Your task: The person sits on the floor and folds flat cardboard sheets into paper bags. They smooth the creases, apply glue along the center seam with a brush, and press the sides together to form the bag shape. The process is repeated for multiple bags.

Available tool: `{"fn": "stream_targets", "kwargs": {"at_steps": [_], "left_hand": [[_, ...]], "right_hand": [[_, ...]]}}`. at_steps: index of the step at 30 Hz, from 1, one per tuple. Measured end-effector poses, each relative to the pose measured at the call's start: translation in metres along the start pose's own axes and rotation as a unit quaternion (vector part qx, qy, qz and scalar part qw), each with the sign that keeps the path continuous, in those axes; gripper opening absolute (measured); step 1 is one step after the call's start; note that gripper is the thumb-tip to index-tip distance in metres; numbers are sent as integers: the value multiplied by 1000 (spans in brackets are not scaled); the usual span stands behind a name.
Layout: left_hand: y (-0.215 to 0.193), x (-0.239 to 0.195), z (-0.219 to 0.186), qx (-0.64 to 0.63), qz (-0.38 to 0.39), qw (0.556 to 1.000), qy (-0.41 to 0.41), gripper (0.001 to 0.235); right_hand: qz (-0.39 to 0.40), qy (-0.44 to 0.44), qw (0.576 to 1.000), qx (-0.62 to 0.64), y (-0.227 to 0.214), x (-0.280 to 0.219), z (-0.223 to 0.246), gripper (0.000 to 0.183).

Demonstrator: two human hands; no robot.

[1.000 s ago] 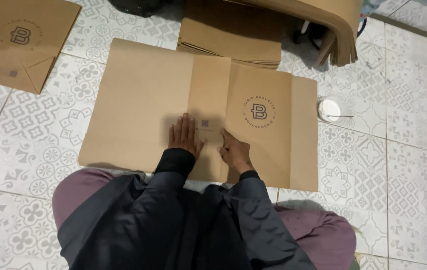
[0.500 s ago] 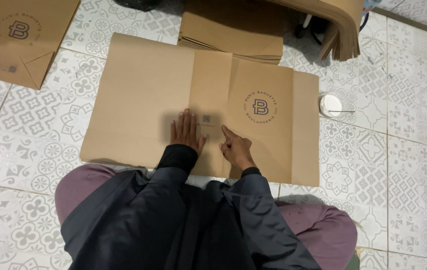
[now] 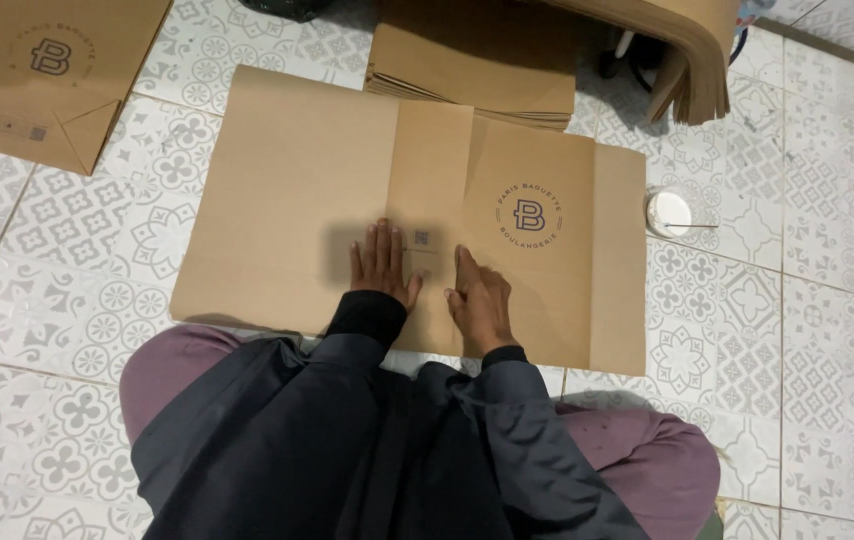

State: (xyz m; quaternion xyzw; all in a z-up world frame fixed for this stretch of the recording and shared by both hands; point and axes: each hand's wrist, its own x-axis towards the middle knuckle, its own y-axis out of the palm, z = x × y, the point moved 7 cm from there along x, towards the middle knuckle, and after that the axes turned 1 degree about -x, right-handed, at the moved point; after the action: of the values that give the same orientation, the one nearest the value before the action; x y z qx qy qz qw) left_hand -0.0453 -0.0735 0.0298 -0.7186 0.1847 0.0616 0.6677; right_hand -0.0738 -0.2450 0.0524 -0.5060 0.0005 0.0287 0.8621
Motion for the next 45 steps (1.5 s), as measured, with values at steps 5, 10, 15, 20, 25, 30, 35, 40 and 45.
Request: {"fn": "stream_targets", "kwargs": {"at_steps": [5,10,15,20,25,30,35,40,45], "left_hand": [[-5,-4,-1,-3,-10,1000,5,81],[21,1,0,-8,-35,999,15,83],[39,-15,-6,36,-55,998,13,93],[88,-42,-3,33,-44,998,-18,101],[129,-81,1,43,-46,996,-57,112],[72,-138,-12,108,96,989,17,69],[106,-112,-10,74,151,986,-11,82],[90,-70,1,5,90,994,-54,82],[59,9,6,-49,-33,998,-26,75]], "right_hand": [[-163,-137,973,-95,31,-41,38,54],[-137,-92,967,-194,47,-57,47,55],[-64,-47,982,-174,52,-53,39,55],[-54,-47,983,-168,48,-52,43,60],[-15,-26,989,-144,45,-54,46,59],[12,-12,990,-141,51,-54,42,59],[5,-20,990,-140,48,-54,43,60],[27,-23,989,-143,54,-50,40,60],[21,-12,988,-150,63,-48,30,61]]}}
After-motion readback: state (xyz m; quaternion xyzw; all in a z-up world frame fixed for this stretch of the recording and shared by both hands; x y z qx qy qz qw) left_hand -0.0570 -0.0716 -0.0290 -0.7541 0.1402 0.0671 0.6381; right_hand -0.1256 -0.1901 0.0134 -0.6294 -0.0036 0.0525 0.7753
